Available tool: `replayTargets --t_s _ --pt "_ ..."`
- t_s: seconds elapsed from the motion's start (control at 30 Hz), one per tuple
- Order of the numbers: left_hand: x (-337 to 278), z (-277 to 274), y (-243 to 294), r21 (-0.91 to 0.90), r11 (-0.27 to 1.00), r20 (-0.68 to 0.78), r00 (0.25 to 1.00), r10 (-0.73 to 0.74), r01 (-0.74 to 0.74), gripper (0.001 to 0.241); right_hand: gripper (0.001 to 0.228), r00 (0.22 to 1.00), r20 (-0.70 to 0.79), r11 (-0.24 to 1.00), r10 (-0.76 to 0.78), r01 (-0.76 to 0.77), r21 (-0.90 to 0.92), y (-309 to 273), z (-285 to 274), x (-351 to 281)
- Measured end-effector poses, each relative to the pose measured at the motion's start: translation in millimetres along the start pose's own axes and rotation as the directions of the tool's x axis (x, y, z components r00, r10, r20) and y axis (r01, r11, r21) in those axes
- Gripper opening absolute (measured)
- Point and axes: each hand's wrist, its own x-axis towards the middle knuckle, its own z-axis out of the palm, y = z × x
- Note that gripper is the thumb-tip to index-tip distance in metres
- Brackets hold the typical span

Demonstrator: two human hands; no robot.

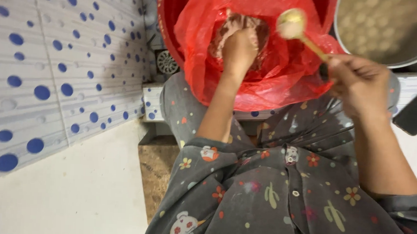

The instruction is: A person is forming meatballs by squeezing dough through their hand and scooping it into a pot of liquid using a spoon.

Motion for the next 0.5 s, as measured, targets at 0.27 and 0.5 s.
replayTargets --t_s 0.27,0.5 --pt "9 8 -36 -0.002 0.972 -0.225 0.947 0.230 -0.237 0.019 0.020 0.868 -0.307 0.829 -0.390 0.186 -0.527 102 -156 95" --pt "8 10 -45 0.013 0.991 -0.178 0.975 0.136 -0.136 0.032 0.024 0.694 -0.165 0.512 -0.701 0.330 -0.793 185 -212 191"
